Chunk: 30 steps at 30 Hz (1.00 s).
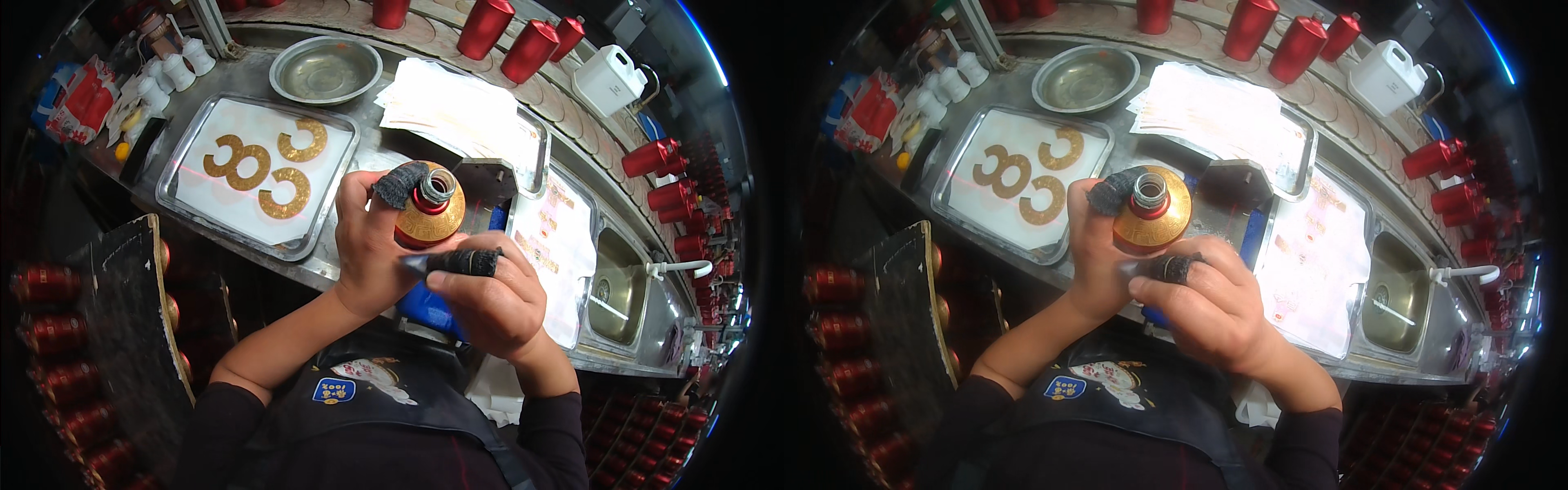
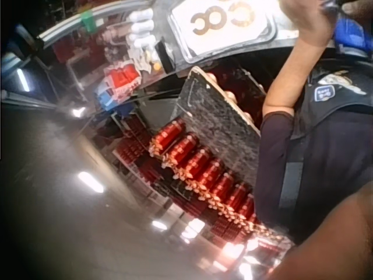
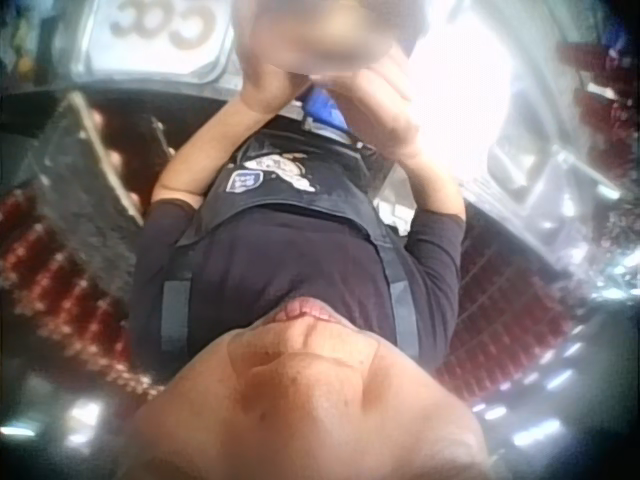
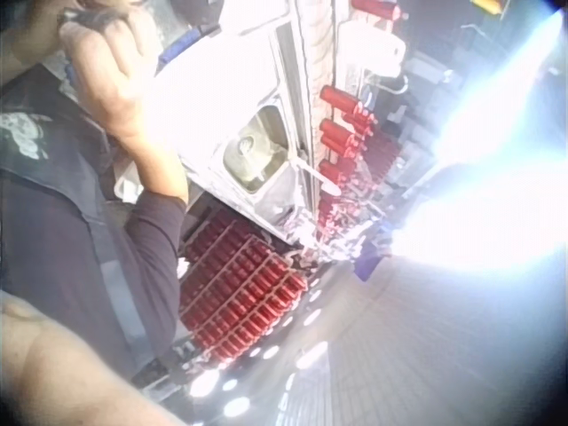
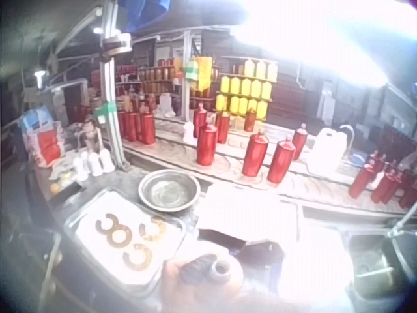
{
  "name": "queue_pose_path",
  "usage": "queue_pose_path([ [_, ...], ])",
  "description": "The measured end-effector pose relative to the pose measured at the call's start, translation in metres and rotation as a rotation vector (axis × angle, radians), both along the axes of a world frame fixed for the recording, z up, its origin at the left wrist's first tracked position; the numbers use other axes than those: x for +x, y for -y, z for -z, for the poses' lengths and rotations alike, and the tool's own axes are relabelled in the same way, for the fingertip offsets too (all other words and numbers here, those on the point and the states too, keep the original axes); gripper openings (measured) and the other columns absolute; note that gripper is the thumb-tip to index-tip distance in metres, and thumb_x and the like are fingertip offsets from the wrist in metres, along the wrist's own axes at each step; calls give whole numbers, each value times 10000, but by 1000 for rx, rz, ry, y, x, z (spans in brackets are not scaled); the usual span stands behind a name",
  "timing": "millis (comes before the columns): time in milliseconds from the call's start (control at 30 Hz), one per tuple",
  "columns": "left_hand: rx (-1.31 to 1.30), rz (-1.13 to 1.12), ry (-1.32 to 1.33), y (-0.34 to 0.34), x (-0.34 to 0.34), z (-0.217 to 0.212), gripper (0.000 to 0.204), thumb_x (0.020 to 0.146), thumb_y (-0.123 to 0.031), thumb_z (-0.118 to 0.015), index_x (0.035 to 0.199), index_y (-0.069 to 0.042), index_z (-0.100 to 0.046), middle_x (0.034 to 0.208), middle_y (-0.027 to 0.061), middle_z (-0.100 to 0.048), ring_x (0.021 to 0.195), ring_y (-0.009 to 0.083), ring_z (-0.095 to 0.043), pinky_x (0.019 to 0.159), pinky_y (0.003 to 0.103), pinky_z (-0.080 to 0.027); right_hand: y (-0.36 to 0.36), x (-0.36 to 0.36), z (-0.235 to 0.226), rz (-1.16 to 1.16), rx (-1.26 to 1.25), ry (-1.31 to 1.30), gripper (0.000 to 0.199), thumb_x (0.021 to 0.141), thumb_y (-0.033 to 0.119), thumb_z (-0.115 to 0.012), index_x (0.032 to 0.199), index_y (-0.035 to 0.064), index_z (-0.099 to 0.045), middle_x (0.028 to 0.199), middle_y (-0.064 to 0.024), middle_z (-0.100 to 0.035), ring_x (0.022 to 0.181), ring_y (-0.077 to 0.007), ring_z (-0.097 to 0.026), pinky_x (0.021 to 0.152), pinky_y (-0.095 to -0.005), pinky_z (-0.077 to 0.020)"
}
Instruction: The person picks up a red cylindrical container, wipes its surface with a blue cloth, and applies a gold crescent-shaped sticker to the neck. They smooth the sticker with fingers and a cloth, then place the container back on a rack. The process repeats with another container.
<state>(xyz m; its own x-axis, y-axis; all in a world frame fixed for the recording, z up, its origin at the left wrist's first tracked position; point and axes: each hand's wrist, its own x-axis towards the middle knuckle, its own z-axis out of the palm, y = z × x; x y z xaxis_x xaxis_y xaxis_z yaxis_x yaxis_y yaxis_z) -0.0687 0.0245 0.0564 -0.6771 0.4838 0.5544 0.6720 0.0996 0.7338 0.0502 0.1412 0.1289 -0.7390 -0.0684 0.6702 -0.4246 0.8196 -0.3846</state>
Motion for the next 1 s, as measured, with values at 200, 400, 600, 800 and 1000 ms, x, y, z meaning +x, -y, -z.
queue_pose_path([
  [200,96,361,429,13,-23,-11,726,824,-292,-825,1418,-60,-477,1321,128,-546,1265,276,-526,1097,374,-424,-7,-1,-1,274,23,-48,272,727,-78,-828,906,59,-675,831,-99,-685,794,-271,-672,713,-344,-537],
  [400,188,726,770,16,-38,-6,523,991,-206,-645,1437,-18,-446,1344,105,-573,1240,174,-549,1073,336,-438,-7,-3,8,258,17,-63,269,720,-66,-830,902,59,-677,825,-103,-691,790,-274,-667,718,-347,-532],
  [600,71,742,639,21,-46,-2,736,791,-166,-842,1419,-61,-474,1345,125,-558,1246,232,-554,1069,373,-442,-2,-2,5,261,37,-28,267,717,-63,-829,904,61,-683,822,-105,-686,800,-274,-666,713,-346,-530],
  [800,100,191,116,10,-14,-1,831,629,-204,-921,1345,-85,-516,1247,169,-515,1161,377,-542,1008,454,-451,7,-8,5,225,-53,-45,288,692,-112,-765,942,19,-710,845,-125,-669,797,-292,-658,707,-358,-538],
  [1000,64,435,316,8,-25,-1,796,614,-201,-905,1312,-81,-542,1224,162,-563,1197,387,-567,1031,437,-465,11,-7,5,271,-35,-48,251,715,-51,-838,891,41,-686,834,-119,-683,804,-284,-673,739,-365,-541],
])
